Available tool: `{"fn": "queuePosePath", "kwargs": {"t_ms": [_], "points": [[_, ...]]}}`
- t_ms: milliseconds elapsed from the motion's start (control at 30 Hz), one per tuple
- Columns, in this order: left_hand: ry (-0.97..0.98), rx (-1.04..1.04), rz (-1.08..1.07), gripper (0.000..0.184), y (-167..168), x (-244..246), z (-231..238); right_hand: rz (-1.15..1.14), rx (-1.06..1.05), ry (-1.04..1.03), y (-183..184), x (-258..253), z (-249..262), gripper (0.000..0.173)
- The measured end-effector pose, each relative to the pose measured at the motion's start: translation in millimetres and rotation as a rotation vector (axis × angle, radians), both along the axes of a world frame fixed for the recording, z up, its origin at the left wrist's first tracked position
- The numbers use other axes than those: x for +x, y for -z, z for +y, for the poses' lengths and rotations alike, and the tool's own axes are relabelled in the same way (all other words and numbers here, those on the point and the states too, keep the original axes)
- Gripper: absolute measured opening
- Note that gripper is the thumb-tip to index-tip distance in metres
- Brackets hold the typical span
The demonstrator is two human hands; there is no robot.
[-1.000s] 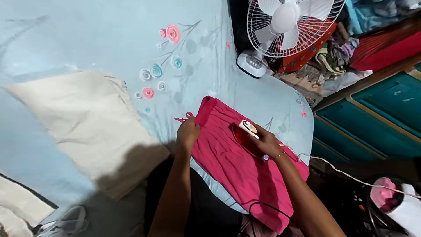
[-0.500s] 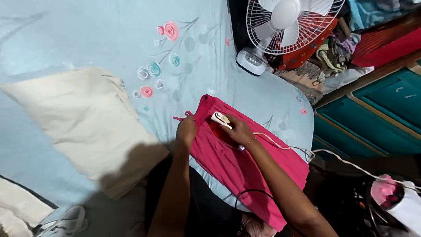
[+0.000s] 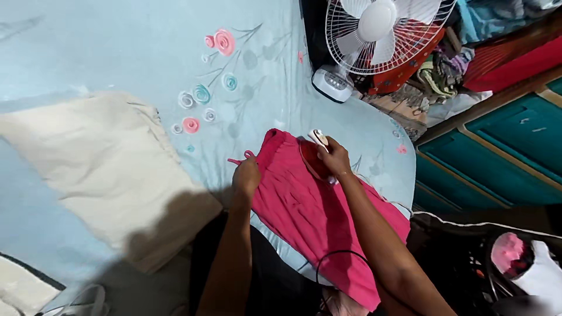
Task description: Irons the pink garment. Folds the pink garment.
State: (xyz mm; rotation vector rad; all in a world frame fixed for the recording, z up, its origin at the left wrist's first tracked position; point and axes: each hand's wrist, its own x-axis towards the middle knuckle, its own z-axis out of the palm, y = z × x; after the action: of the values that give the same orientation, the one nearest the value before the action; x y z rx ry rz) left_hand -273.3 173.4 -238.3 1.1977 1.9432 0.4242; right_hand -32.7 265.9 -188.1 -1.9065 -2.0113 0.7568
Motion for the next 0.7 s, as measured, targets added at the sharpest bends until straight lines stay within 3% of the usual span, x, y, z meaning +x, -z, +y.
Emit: {"fn": "queuePosePath", "kwargs": {"t_ms": [100, 200, 467, 600, 700], "points": [[0.007, -0.009, -0.008, 0.037, 0.5, -2.1, -0.1, 0.012, -0.001, -0.017, 8.3, -12.7, 21.3, 0.041], [0.006, 0.003, -0.018, 0.037, 1.9, -3.2, -0.5, 0.023, -0.062, -0.047, 2.4, 9.1, 16.0, 0.041], [-0.006, 0.096, -0.081, 0.034, 3.3, -10.8, -11.8, 0.009, -0.038, -0.019, -25.3, 98.0, -76.6, 0.048], [-0.003, 0.047, -0.159, 0.05, 0.5, -23.9, -25.8, 0.056, -0.034, -0.14, -34.3, 82.2, -123.3, 0.047], [0.008, 0.061, -0.157, 0.049, 3.7, -22.7, -31.8, 0.056, -0.07, -0.222, -21.1, 40.1, -133.2, 0.048]]}}
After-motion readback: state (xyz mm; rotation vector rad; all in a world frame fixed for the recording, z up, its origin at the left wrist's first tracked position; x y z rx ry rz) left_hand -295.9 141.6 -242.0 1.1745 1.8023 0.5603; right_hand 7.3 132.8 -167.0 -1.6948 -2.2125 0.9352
